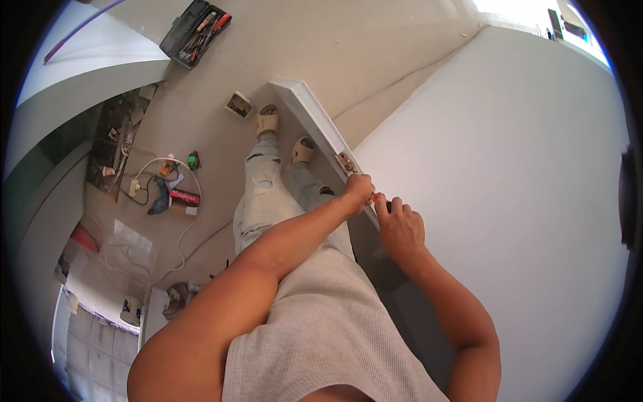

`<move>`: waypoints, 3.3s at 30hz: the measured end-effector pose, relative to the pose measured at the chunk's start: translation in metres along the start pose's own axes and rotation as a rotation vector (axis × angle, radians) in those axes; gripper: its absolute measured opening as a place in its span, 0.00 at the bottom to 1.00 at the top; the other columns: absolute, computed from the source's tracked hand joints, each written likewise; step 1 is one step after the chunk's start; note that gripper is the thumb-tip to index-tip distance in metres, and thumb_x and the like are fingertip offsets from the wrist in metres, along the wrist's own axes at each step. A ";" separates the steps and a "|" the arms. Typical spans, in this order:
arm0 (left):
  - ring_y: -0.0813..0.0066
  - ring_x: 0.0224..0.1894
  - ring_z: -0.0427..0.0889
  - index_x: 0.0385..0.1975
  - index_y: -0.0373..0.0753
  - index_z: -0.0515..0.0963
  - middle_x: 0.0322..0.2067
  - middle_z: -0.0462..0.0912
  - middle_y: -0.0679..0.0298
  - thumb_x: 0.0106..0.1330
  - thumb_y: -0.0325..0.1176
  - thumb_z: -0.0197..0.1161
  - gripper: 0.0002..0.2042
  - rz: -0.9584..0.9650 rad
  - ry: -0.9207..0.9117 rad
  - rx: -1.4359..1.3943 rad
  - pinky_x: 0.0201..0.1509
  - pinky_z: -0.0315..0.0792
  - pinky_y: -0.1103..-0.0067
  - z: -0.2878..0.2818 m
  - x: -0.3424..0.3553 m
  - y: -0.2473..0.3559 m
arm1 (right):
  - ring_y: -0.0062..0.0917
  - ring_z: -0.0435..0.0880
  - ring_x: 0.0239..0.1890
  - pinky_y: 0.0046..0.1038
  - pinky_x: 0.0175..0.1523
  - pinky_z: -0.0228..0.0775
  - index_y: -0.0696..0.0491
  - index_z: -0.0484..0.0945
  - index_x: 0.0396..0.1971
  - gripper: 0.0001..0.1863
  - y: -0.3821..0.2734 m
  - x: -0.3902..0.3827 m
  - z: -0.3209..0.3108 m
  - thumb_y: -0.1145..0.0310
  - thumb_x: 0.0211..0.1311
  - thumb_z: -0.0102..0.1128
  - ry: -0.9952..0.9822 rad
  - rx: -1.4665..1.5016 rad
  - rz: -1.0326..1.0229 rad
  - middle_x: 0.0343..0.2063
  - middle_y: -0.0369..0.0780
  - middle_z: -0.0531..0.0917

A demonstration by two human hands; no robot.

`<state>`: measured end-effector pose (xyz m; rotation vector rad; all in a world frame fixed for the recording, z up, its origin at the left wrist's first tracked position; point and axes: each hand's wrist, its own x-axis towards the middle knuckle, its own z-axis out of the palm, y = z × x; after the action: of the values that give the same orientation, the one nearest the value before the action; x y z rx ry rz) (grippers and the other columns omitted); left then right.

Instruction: The person uses a screwdriver to attach a metal hinge to a white door panel. They repeatedly insert and tighten screws into the hinge and door, occasionally retrieving additional screws from a small container on the floor. The task continues with the person adjusting the hinge position and securing it to the door.

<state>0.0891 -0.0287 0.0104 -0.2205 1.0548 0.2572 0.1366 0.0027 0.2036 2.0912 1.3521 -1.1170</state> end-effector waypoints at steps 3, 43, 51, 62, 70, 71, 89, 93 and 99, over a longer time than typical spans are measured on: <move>0.81 0.10 0.56 0.22 0.40 0.66 0.12 0.64 0.69 0.65 0.27 0.47 0.08 -0.030 -0.012 -0.044 0.12 0.47 0.78 0.000 -0.011 0.003 | 0.26 0.77 0.20 0.29 0.24 0.70 0.59 0.69 0.47 0.17 0.005 0.010 0.006 0.62 0.66 0.54 -0.129 0.424 0.364 0.23 0.41 0.77; 0.80 0.08 0.52 0.14 0.43 0.60 0.11 0.61 0.70 0.61 0.26 0.47 0.13 -0.125 0.050 -0.127 0.12 0.44 0.77 0.005 -0.008 0.015 | 0.45 0.82 0.35 0.40 0.37 0.74 0.59 0.71 0.46 0.16 -0.012 0.009 -0.029 0.63 0.65 0.55 -0.139 0.366 0.407 0.32 0.49 0.80; 0.79 0.10 0.56 0.18 0.42 0.65 0.13 0.63 0.69 0.64 0.30 0.48 0.11 -0.097 -0.051 0.013 0.14 0.50 0.78 -0.005 -0.004 0.015 | 0.37 0.83 0.25 0.34 0.27 0.74 0.61 0.70 0.44 0.19 0.009 -0.008 0.007 0.63 0.61 0.60 0.191 -0.609 -0.410 0.26 0.46 0.77; 0.81 0.09 0.52 0.17 0.42 0.62 0.12 0.60 0.70 0.68 0.35 0.51 0.15 -0.110 -0.051 -0.063 0.13 0.45 0.76 -0.005 0.001 0.011 | 0.34 0.82 0.28 0.33 0.32 0.73 0.61 0.71 0.48 0.22 0.001 0.000 0.004 0.59 0.63 0.58 0.101 -0.490 -0.285 0.32 0.50 0.80; 0.79 0.10 0.56 0.20 0.41 0.65 0.13 0.64 0.69 0.69 0.42 0.51 0.16 -0.152 -0.170 -0.113 0.13 0.50 0.76 0.000 -0.010 0.005 | 0.24 0.71 0.14 0.31 0.22 0.68 0.57 0.69 0.43 0.16 0.009 0.031 -0.028 0.63 0.63 0.58 -0.299 0.918 0.629 0.27 0.43 0.76; 0.79 0.11 0.57 0.21 0.41 0.66 0.13 0.63 0.69 0.69 0.43 0.51 0.16 -0.151 -0.141 -0.088 0.14 0.50 0.77 0.002 -0.009 0.008 | 0.27 0.72 0.15 0.32 0.23 0.69 0.56 0.69 0.44 0.16 0.006 0.026 -0.025 0.62 0.62 0.59 -0.140 0.474 0.272 0.28 0.44 0.76; 0.46 0.50 0.80 0.44 0.30 0.79 0.45 0.80 0.41 0.63 0.57 0.57 0.30 0.269 0.188 1.311 0.53 0.73 0.63 -0.069 -0.012 0.101 | 0.27 0.77 0.22 0.27 0.22 0.67 0.55 0.71 0.41 0.12 0.015 0.010 0.003 0.69 0.58 0.58 0.262 -0.787 -0.552 0.29 0.43 0.77; 0.49 0.50 0.80 0.43 0.33 0.80 0.46 0.81 0.47 0.64 0.54 0.59 0.26 0.258 0.248 1.265 0.54 0.73 0.63 -0.059 -0.026 0.106 | 0.24 0.77 0.22 0.25 0.22 0.65 0.57 0.70 0.42 0.16 0.014 0.012 0.009 0.66 0.56 0.61 0.019 -0.281 -0.144 0.27 0.42 0.76; 0.51 0.51 0.80 0.42 0.34 0.80 0.46 0.81 0.48 0.64 0.53 0.60 0.24 0.276 0.264 1.301 0.53 0.74 0.64 -0.058 -0.020 0.102 | 0.29 0.81 0.26 0.29 0.29 0.71 0.60 0.69 0.45 0.22 0.025 0.009 0.013 0.62 0.57 0.63 0.041 -0.217 -0.097 0.27 0.44 0.78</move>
<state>-0.0003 0.0482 -0.0052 1.0895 1.3198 -0.2511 0.1557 -0.0122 0.1868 1.9209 1.5344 -0.9224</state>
